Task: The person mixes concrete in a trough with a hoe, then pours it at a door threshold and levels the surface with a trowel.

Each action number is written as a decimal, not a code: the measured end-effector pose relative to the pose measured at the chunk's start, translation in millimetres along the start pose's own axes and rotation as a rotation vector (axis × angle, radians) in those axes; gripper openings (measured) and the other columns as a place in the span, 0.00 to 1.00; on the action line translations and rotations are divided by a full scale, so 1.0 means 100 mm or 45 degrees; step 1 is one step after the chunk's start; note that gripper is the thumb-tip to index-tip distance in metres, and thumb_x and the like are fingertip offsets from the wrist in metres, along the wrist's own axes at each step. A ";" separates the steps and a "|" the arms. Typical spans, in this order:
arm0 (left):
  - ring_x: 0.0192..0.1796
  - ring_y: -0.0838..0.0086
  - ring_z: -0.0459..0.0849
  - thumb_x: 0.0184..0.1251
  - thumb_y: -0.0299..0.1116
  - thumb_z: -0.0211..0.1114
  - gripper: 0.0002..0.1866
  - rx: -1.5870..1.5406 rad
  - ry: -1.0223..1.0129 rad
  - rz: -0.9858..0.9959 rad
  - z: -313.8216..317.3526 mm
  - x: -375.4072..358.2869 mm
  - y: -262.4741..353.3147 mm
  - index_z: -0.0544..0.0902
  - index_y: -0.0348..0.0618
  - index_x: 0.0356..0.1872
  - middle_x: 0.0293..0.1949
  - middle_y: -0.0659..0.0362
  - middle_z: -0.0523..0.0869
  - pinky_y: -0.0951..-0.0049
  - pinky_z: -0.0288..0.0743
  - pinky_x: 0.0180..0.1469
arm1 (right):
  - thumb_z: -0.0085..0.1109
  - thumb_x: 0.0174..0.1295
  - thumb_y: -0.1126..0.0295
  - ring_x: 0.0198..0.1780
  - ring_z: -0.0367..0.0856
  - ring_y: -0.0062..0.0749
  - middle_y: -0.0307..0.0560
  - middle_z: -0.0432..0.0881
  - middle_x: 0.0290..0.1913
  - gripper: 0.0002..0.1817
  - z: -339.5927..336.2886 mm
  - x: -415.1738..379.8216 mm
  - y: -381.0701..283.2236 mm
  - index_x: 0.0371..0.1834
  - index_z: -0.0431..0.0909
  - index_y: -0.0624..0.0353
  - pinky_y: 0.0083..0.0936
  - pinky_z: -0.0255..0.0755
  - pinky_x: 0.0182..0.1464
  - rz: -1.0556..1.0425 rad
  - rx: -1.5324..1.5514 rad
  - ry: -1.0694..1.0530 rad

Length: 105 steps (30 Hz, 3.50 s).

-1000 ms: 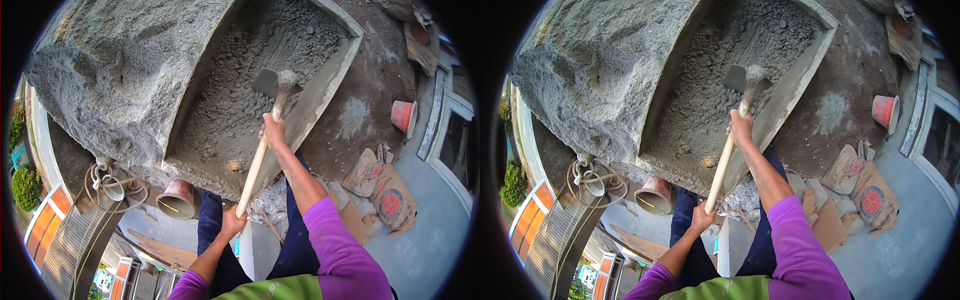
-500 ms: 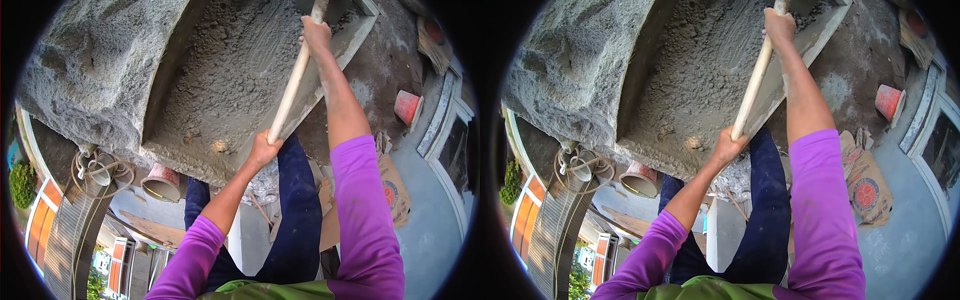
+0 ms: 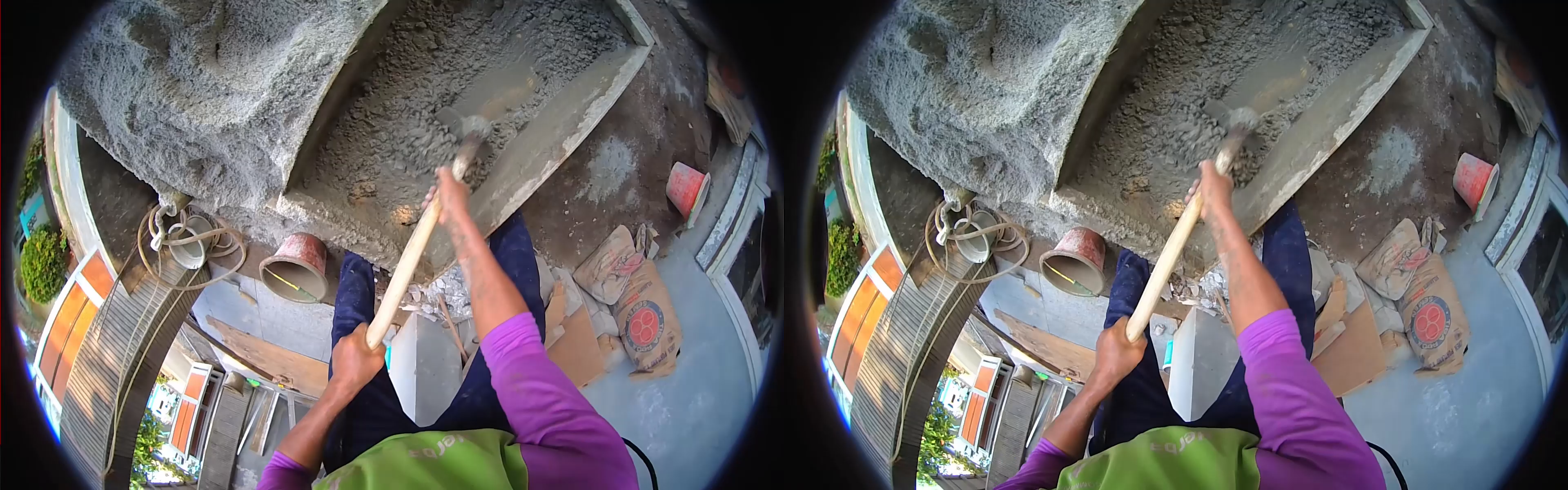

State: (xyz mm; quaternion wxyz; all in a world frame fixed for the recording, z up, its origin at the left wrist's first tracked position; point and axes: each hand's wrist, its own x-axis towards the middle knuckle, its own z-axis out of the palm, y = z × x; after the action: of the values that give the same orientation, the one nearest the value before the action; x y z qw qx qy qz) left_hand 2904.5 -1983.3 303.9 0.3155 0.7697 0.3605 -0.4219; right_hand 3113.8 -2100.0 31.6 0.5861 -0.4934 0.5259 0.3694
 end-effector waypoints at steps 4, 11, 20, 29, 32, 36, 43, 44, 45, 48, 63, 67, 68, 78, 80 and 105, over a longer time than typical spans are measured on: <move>0.32 0.43 0.86 0.54 0.34 0.69 0.11 -0.002 -0.024 -0.022 -0.03 -0.45 -0.48 0.78 0.39 0.31 0.25 0.40 0.84 0.47 0.80 0.37 | 0.61 0.63 0.61 0.16 0.73 0.31 0.43 0.72 0.21 0.15 0.00 -0.51 0.36 0.40 0.69 0.59 0.34 0.73 0.17 0.098 0.059 -0.019; 0.31 0.42 0.85 0.52 0.32 0.71 0.12 -0.154 0.248 0.453 -0.08 0.90 0.51 0.79 0.37 0.32 0.25 0.39 0.83 0.50 0.79 0.33 | 0.60 0.64 0.65 0.17 0.72 0.26 0.41 0.70 0.24 0.15 0.49 -0.65 -1.92 0.40 0.65 0.63 0.30 0.73 0.18 -0.550 0.107 -0.157; 0.39 0.42 0.87 0.54 0.33 0.65 0.12 -0.342 0.260 0.371 -1.12 2.11 1.74 0.82 0.32 0.35 0.30 0.35 0.85 0.51 0.79 0.44 | 0.63 0.64 0.50 0.45 0.87 0.53 0.60 0.87 0.49 0.34 1.69 1.21 -3.72 0.69 0.73 0.58 0.58 0.77 0.53 -0.701 -0.201 -0.212; 0.38 0.38 0.84 0.56 0.32 0.64 0.12 -0.281 0.197 0.055 -1.09 0.90 0.52 0.80 0.31 0.35 0.29 0.35 0.83 0.51 0.77 0.42 | 0.60 0.60 0.65 0.21 0.75 0.36 0.49 0.73 0.28 0.16 1.79 0.20 -1.50 0.42 0.68 0.65 0.40 0.75 0.22 -0.279 -0.134 -0.243; 0.38 0.38 0.85 0.54 0.33 0.67 0.12 -0.292 0.161 -0.083 -0.83 0.44 0.32 0.78 0.34 0.33 0.28 0.35 0.84 0.45 0.78 0.43 | 0.60 0.61 0.63 0.22 0.76 0.36 0.49 0.73 0.28 0.18 1.67 0.15 -0.75 0.45 0.68 0.65 0.39 0.77 0.22 -0.153 -0.265 -0.287; 0.38 0.38 0.85 0.55 0.33 0.67 0.12 -0.386 0.171 -0.268 -0.41 -0.01 0.00 0.78 0.33 0.34 0.29 0.35 0.84 0.48 0.78 0.41 | 0.61 0.61 0.62 0.20 0.73 0.35 0.46 0.71 0.26 0.18 1.60 -0.01 0.18 0.43 0.68 0.64 0.37 0.76 0.21 0.039 -0.424 -0.312; 0.37 0.38 0.85 0.57 0.31 0.67 0.11 -0.389 0.186 -0.320 0.29 -0.58 0.02 0.77 0.35 0.33 0.28 0.34 0.83 0.48 0.78 0.38 | 0.60 0.63 0.62 0.18 0.74 0.34 0.46 0.73 0.24 0.17 1.09 -0.33 0.74 0.44 0.70 0.65 0.37 0.76 0.19 0.138 -0.533 -0.326; 0.36 0.38 0.85 0.57 0.31 0.66 0.10 -0.356 0.138 -0.291 0.39 -0.74 -0.03 0.77 0.35 0.33 0.27 0.35 0.83 0.47 0.78 0.38 | 0.60 0.62 0.62 0.17 0.74 0.34 0.46 0.73 0.24 0.17 0.84 -0.39 0.78 0.42 0.71 0.65 0.36 0.76 0.19 0.156 -0.490 -0.325; 0.35 0.37 0.84 0.57 0.31 0.66 0.10 -0.321 0.081 -0.270 0.43 -0.93 -0.08 0.76 0.36 0.33 0.26 0.35 0.83 0.45 0.78 0.38 | 0.60 0.62 0.62 0.17 0.75 0.34 0.46 0.74 0.23 0.17 0.59 -0.48 0.85 0.41 0.71 0.65 0.36 0.76 0.18 0.186 -0.446 -0.318; 0.32 0.41 0.86 0.57 0.32 0.67 0.11 -0.216 -0.076 -0.158 0.22 -1.18 -0.33 0.76 0.37 0.34 0.24 0.38 0.83 0.47 0.80 0.36 | 0.61 0.62 0.62 0.16 0.73 0.31 0.44 0.72 0.22 0.15 0.19 -0.97 0.70 0.39 0.70 0.62 0.34 0.73 0.16 0.106 -0.256 -0.214; 0.34 0.41 0.86 0.60 0.38 0.69 0.14 -0.279 0.062 -0.125 0.54 -0.71 -0.39 0.80 0.37 0.35 0.27 0.38 0.85 0.48 0.80 0.38 | 0.61 0.62 0.62 0.19 0.72 0.31 0.46 0.73 0.26 0.17 0.55 -0.65 0.53 0.42 0.68 0.64 0.33 0.74 0.19 -0.025 -0.363 -0.227; 0.35 0.51 0.88 0.63 0.62 0.68 0.31 -0.382 -0.090 -0.012 0.32 -1.10 -0.29 0.81 0.37 0.38 0.29 0.45 0.86 0.55 0.80 0.41 | 0.62 0.63 0.64 0.17 0.72 0.29 0.43 0.72 0.23 0.14 0.05 -1.07 0.22 0.40 0.68 0.61 0.31 0.73 0.17 -0.140 -0.257 -0.233; 0.40 0.63 0.86 0.69 0.61 0.63 0.31 -0.847 -0.073 0.006 0.44 -1.02 -0.54 0.81 0.36 0.42 0.35 0.52 0.86 0.61 0.79 0.45 | 0.62 0.64 0.65 0.17 0.72 0.27 0.42 0.71 0.23 0.13 0.01 -1.15 0.04 0.39 0.68 0.59 0.29 0.72 0.17 -0.214 -0.271 -0.192; 0.50 0.40 0.81 0.65 0.54 0.71 0.35 -0.717 0.915 -0.597 1.09 1.68 -3.35 0.74 0.30 0.57 0.47 0.36 0.83 0.53 0.76 0.54 | 0.65 0.63 0.62 0.22 0.68 0.23 0.36 0.67 0.23 0.14 -0.50 -1.07 -1.00 0.32 0.66 0.49 0.25 0.67 0.25 -0.465 -0.284 -0.249; 0.45 0.40 0.82 0.69 0.51 0.68 0.30 -0.968 0.862 -0.540 1.19 1.66 -3.50 0.76 0.29 0.52 0.41 0.37 0.84 0.53 0.76 0.50 | 0.65 0.63 0.62 0.22 0.68 0.24 0.36 0.67 0.23 0.14 -0.57 -1.09 -0.92 0.33 0.66 0.49 0.26 0.67 0.24 -0.462 -0.326 -0.194; 0.20 0.64 0.79 0.79 0.36 0.55 0.12 -1.272 0.838 -0.627 1.52 0.97 -2.16 0.74 0.35 0.42 0.24 0.51 0.79 0.63 0.78 0.25 | 0.65 0.62 0.63 0.21 0.69 0.25 0.37 0.68 0.23 0.14 -0.54 -1.13 -0.46 0.32 0.68 0.53 0.26 0.70 0.23 -0.330 -0.377 -0.202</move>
State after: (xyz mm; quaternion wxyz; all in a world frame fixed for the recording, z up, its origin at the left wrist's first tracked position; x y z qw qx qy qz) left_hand 2700.2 -1958.7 111.5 0.4026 0.5141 0.7574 -0.0051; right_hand 3124.4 -2153.1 153.7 0.5894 -0.6070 0.3502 0.4019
